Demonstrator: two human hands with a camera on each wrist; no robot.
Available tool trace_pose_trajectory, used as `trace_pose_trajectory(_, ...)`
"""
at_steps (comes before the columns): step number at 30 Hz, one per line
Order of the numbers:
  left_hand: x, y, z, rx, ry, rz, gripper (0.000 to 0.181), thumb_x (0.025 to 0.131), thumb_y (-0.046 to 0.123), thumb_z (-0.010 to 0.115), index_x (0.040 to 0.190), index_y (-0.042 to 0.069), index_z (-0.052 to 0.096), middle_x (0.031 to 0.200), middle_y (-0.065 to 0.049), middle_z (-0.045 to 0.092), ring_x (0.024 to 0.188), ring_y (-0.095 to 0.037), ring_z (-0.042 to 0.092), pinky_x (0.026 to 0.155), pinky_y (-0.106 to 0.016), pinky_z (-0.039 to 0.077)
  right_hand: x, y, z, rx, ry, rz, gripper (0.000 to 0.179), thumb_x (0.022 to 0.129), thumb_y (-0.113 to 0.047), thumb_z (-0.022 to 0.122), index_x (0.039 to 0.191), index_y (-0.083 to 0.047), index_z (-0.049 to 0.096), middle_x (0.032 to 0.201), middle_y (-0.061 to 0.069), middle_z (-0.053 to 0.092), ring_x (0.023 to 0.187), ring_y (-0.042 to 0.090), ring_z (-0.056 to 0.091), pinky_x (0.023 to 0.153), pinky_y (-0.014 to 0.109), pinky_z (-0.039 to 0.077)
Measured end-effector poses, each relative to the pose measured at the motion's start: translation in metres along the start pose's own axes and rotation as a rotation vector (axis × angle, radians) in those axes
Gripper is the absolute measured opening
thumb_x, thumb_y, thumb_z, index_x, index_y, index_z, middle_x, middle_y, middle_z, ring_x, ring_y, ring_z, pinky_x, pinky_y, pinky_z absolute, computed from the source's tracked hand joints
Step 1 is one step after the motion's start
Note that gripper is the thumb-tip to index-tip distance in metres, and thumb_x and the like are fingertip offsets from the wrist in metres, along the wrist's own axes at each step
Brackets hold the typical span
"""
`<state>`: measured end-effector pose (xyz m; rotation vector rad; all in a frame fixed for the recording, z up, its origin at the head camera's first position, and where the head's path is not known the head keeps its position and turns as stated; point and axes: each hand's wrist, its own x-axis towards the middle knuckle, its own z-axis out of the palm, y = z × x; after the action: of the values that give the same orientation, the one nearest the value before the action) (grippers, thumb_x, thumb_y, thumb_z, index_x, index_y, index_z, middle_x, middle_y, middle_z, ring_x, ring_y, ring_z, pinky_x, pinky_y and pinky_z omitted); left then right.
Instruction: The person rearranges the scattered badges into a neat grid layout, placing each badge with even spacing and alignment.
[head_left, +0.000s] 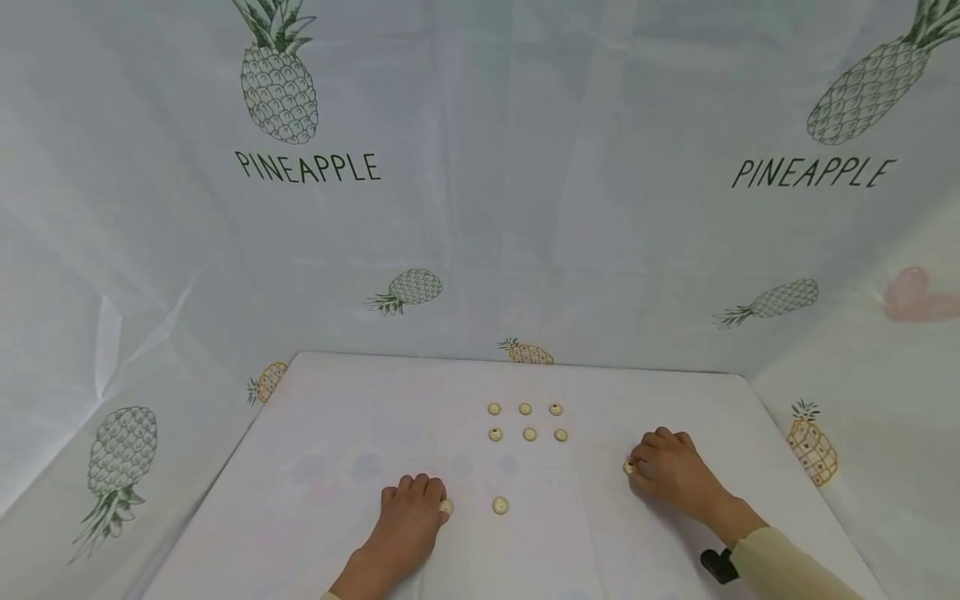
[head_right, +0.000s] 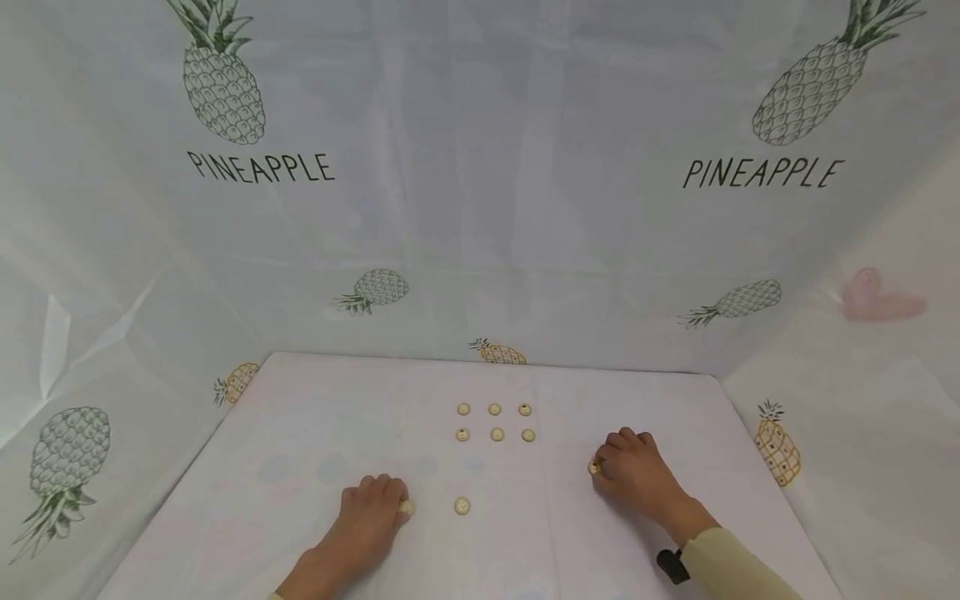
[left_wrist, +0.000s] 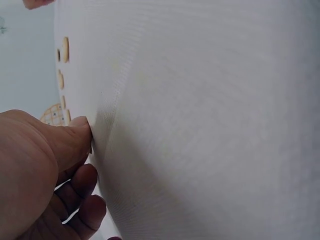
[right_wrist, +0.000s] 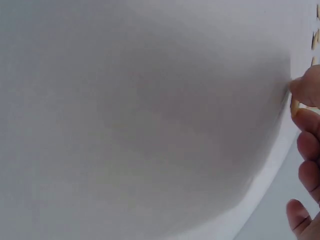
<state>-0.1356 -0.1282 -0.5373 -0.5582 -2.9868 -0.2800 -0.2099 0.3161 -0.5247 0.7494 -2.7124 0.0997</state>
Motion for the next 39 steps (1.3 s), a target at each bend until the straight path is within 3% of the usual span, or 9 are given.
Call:
trace_pose_trajectory(5, 0.002, -0.001, 0.002, -0.015, -0.035, -0.017, 0.023, 0.097, 0.029, 0.076, 0.101, 0.013, 0.059, 0.091, 0.001, 0.053, 0.082, -0.017, 0.041, 0.074, -0.044, 0.04, 0.01, -0.016, -0.001, 0.026, 0.093, -0.047, 0.019, 0.078, -0.02, 0.091, 0.087, -0.021, 0.075, 0.091, -0.01, 0.064, 0.088, 0.012, 0.051, 0.082, 0.045, 0.043)
trace_pose_trajectory(14, 0.002, -0.001, 0.0, -0.025, -0.051, -0.036, 0.023, 0.097, 0.029, 0.075, 0.102, 0.013, 0.059, 0.091, 0.002, 0.052, 0.083, -0.017, 0.041, 0.075, -0.045, 0.04, 0.037, -0.055, 0.005, 0.04, 0.021, -0.08, 0.015, 0.082, -0.021, 0.087, 0.09, -0.018, 0.075, 0.092, -0.008, 0.063, 0.09, 0.012, 0.049, 0.086, 0.044, 0.044)
trace_pose_trajectory(19, 0.002, -0.003, 0.003, -0.034, -0.011, -0.022, 0.023, 0.095, 0.028, 0.077, 0.1, 0.014, 0.059, 0.09, 0.003, 0.052, 0.082, -0.016, 0.04, 0.075, -0.043, 0.039, 0.049, -0.068, 0.009, 0.033, -0.013, -0.105, 0.014, 0.083, -0.023, 0.087, 0.091, -0.017, 0.076, 0.092, -0.007, 0.064, 0.089, 0.013, 0.049, 0.085, 0.042, 0.043)
trace_pose_trajectory(23, 0.002, -0.004, 0.007, -0.041, 0.005, -0.026, 0.023, 0.094, 0.029, 0.078, 0.099, 0.016, 0.059, 0.091, 0.004, 0.053, 0.083, -0.015, 0.041, 0.076, -0.043, 0.039, 0.054, -0.072, 0.015, 0.033, -0.012, -0.121, 0.015, 0.081, -0.023, 0.088, 0.089, -0.017, 0.077, 0.088, -0.007, 0.064, 0.087, 0.014, 0.05, 0.083, 0.042, 0.043)
trace_pose_trajectory(28, 0.002, -0.001, -0.002, -0.066, -0.033, -0.039, 0.022, 0.096, 0.028, 0.077, 0.101, 0.015, 0.061, 0.092, 0.002, 0.055, 0.084, -0.016, 0.043, 0.077, -0.046, 0.041, 0.058, -0.073, 0.02, 0.025, -0.024, -0.122, 0.015, 0.08, -0.022, 0.088, 0.088, -0.017, 0.077, 0.087, -0.007, 0.065, 0.085, 0.013, 0.049, 0.081, 0.041, 0.043)
trace_pose_trajectory(34, 0.002, -0.001, -0.003, -0.06, -0.031, -0.036, 0.021, 0.097, 0.029, 0.076, 0.102, 0.015, 0.061, 0.092, 0.003, 0.054, 0.084, -0.016, 0.043, 0.077, -0.045, 0.04, 0.059, -0.072, 0.02, 0.038, -0.055, -0.116, 0.015, 0.08, -0.021, 0.088, 0.09, -0.017, 0.078, 0.089, -0.006, 0.066, 0.086, 0.014, 0.05, 0.082, 0.043, 0.045)
trace_pose_trajectory(39, 0.003, 0.0, -0.005, -0.08, -0.066, -0.051, 0.02, 0.098, 0.028, 0.075, 0.103, 0.015, 0.06, 0.093, 0.002, 0.054, 0.086, -0.017, 0.043, 0.08, -0.047, 0.041, 0.059, -0.071, 0.022, 0.035, -0.042, -0.107, 0.015, 0.08, -0.023, 0.088, 0.089, -0.018, 0.078, 0.089, -0.007, 0.066, 0.086, 0.013, 0.051, 0.082, 0.042, 0.045)
